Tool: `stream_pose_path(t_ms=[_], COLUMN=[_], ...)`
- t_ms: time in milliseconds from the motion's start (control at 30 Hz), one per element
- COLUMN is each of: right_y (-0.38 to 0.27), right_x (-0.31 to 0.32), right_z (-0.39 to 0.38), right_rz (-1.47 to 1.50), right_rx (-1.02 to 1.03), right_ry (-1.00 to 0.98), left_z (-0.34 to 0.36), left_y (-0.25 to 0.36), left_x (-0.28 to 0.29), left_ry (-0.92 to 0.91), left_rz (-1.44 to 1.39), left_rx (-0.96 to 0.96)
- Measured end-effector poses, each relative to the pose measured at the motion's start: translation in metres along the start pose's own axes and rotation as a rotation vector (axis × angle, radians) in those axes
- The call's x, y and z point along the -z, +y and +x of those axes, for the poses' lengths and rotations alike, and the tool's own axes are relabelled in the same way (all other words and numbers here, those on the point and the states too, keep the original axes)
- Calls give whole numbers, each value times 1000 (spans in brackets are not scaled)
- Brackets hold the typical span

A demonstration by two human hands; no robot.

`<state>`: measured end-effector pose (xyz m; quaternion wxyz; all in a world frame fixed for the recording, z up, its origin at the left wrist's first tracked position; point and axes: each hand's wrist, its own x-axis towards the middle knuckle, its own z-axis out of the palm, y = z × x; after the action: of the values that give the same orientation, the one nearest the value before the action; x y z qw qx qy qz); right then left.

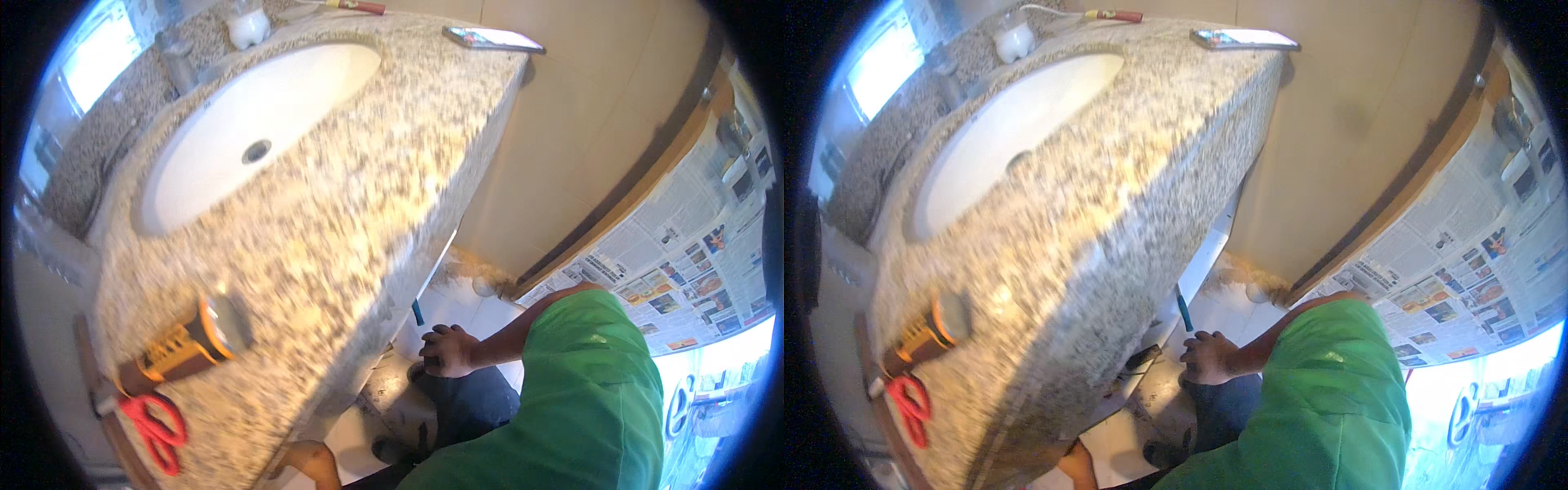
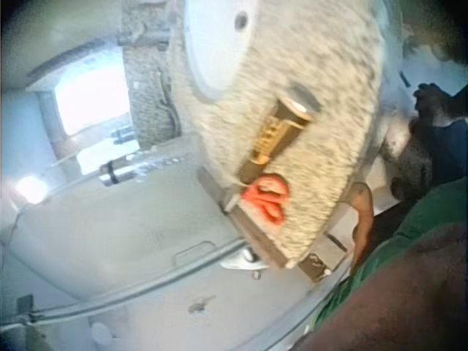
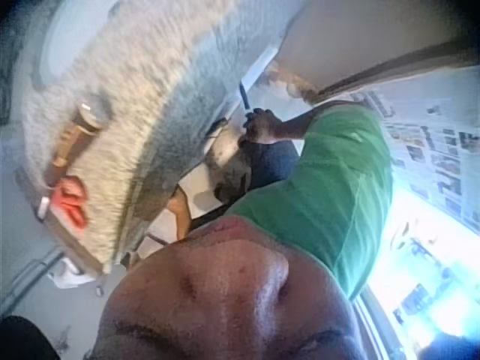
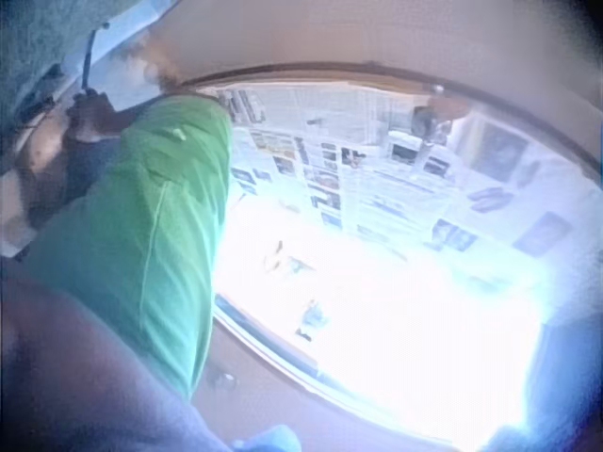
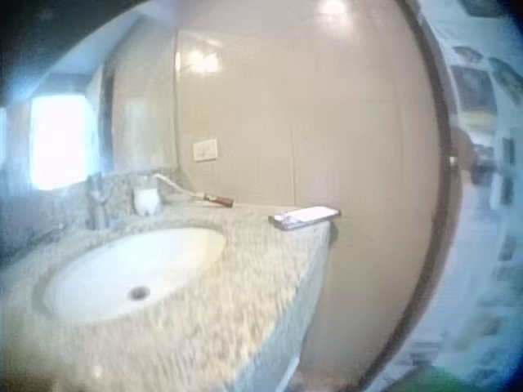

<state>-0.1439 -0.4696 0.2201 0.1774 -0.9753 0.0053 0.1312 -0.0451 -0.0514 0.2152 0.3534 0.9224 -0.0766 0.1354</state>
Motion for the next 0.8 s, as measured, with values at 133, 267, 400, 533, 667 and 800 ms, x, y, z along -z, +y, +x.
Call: stream_pose_path(t_ms=[133, 267, 400, 533, 667, 800], right_y=[-20, -43, -87, -79, -38, -91], right_x=[36, 34, 61, 16, -60, 21], right_z=[-6, -30, -70, -177, -371, -461], right_rz=[217, 305, 453, 420, 254, 436], right_rx=[-157, -290, -611, -466, -703, -1059], right_ry=[-230, -349, -370, -219, -417, -465], left_z=[1, 15, 9, -29, -28, 22], left_y=[24, 35, 49, 34, 29, 75], left_x=[6, 12, 31, 106, 142, 180], left_ry=[-44, -233, -562, -984, -1320, -1361], left_rz=[371, 407, 408, 161, 163, 206], left_rx=[-17, 248, 513, 250, 211, 335])
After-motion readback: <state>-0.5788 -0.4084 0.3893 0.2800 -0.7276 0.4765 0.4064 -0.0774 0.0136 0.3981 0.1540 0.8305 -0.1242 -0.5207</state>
